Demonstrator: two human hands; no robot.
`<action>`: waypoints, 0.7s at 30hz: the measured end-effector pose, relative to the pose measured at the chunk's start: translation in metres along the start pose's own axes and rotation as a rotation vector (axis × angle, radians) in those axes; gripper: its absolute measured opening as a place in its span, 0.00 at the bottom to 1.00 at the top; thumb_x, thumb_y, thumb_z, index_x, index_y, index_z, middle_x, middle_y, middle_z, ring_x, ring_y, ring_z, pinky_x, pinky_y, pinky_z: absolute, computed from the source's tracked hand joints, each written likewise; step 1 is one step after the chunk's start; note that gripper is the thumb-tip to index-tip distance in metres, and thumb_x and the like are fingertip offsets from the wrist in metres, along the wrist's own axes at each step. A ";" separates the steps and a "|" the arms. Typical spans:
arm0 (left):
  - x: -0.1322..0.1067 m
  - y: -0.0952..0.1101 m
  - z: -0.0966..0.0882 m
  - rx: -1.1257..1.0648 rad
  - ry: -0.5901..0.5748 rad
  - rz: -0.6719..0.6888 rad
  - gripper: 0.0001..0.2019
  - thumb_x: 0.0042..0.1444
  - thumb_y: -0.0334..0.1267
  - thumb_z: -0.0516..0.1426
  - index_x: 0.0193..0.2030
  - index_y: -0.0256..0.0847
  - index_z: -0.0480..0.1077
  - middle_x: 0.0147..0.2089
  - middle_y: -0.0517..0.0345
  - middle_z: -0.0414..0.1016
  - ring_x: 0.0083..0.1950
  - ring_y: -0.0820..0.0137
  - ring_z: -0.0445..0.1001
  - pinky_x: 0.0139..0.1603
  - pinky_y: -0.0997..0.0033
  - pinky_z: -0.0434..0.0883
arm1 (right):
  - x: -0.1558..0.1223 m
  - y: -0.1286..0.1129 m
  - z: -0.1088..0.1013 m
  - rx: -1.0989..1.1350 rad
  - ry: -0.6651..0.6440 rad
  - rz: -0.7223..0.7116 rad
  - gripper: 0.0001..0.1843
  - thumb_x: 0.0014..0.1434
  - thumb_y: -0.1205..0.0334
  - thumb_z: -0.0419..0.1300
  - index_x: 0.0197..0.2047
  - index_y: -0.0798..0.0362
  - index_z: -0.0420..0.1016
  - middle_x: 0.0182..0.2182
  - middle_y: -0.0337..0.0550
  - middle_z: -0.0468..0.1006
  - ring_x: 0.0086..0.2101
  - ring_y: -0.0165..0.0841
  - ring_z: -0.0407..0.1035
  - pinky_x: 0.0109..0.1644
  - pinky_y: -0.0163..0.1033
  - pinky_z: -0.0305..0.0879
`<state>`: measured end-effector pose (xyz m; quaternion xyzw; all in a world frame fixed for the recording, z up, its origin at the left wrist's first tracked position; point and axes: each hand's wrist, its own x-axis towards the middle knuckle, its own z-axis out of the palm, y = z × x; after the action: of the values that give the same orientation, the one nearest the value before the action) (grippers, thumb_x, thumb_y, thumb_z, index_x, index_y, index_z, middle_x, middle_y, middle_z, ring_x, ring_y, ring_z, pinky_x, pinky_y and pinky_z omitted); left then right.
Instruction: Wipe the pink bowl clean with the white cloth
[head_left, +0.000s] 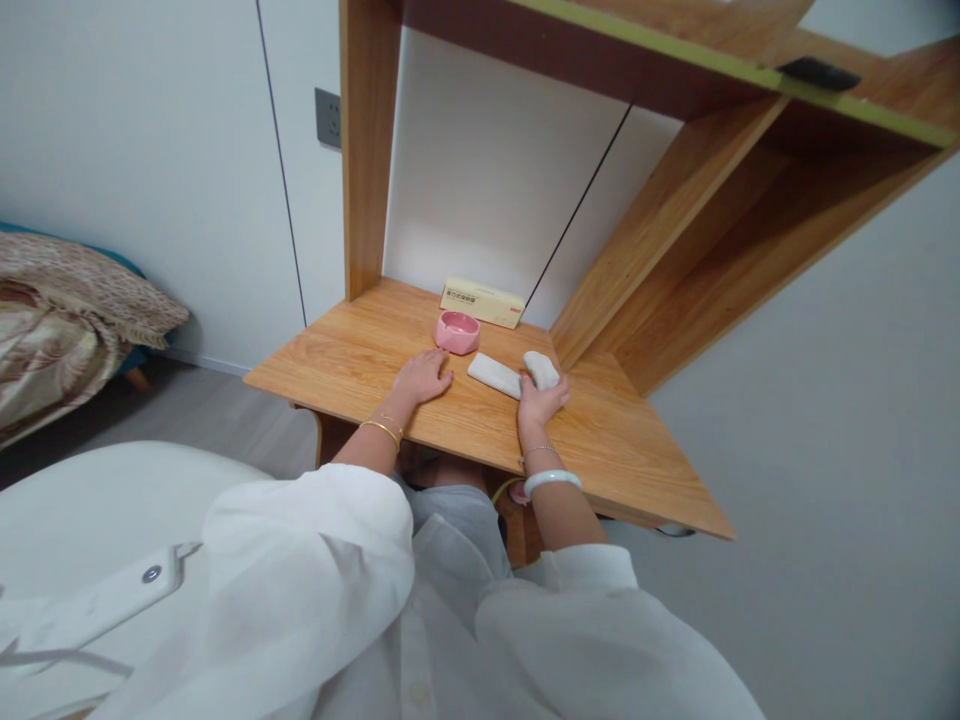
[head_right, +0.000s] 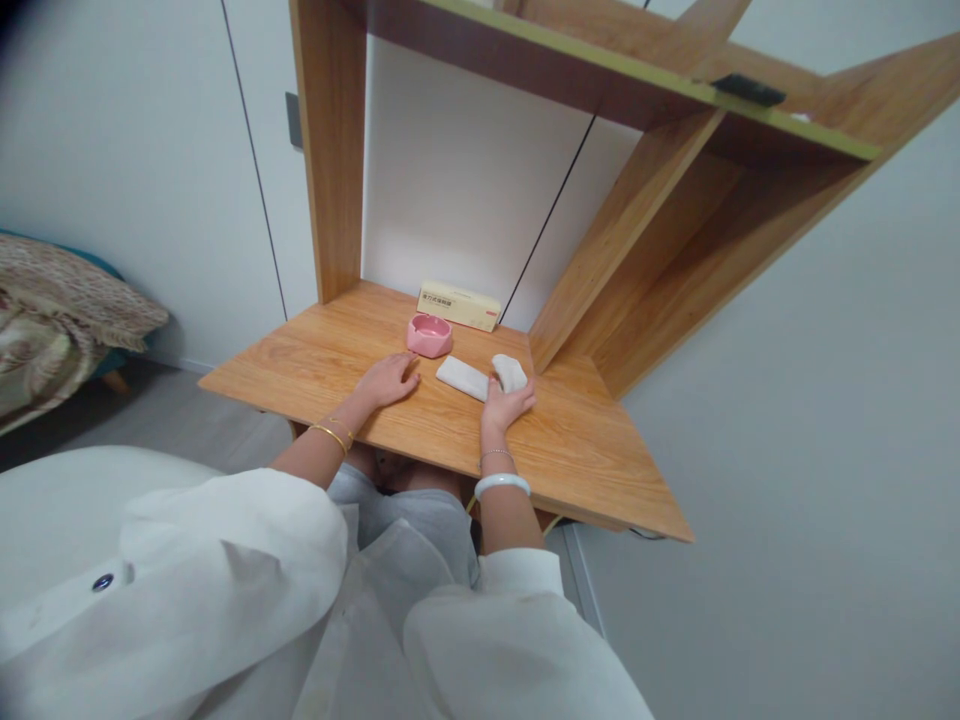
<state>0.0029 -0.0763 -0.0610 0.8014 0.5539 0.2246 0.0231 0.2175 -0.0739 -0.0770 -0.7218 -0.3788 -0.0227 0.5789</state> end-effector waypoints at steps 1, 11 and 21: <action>0.000 0.000 0.000 -0.001 -0.001 0.001 0.24 0.55 0.44 0.46 0.56 0.35 0.58 0.59 0.46 0.61 0.59 0.63 0.60 0.59 0.65 0.56 | 0.000 0.001 0.000 -0.010 -0.005 -0.010 0.35 0.43 0.59 0.61 0.53 0.61 0.55 0.48 0.58 0.62 0.49 0.43 0.59 0.54 0.45 0.55; 0.002 -0.002 0.002 -0.006 -0.007 0.010 0.23 0.56 0.44 0.46 0.55 0.34 0.59 0.58 0.45 0.62 0.58 0.63 0.60 0.58 0.66 0.57 | 0.004 0.001 -0.003 -0.079 -0.017 -0.014 0.18 0.59 0.57 0.41 0.47 0.59 0.60 0.44 0.58 0.67 0.48 0.43 0.60 0.51 0.47 0.55; 0.003 -0.003 0.002 0.000 -0.017 0.008 0.22 0.56 0.44 0.46 0.55 0.34 0.59 0.58 0.46 0.63 0.58 0.63 0.61 0.58 0.66 0.57 | 0.002 -0.009 -0.010 -0.112 -0.077 -0.096 0.24 0.61 0.56 0.35 0.47 0.60 0.64 0.44 0.60 0.67 0.49 0.43 0.59 0.52 0.47 0.54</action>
<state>0.0018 -0.0726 -0.0624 0.8055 0.5504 0.2180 0.0269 0.2174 -0.0808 -0.0658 -0.7344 -0.4331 -0.0440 0.5207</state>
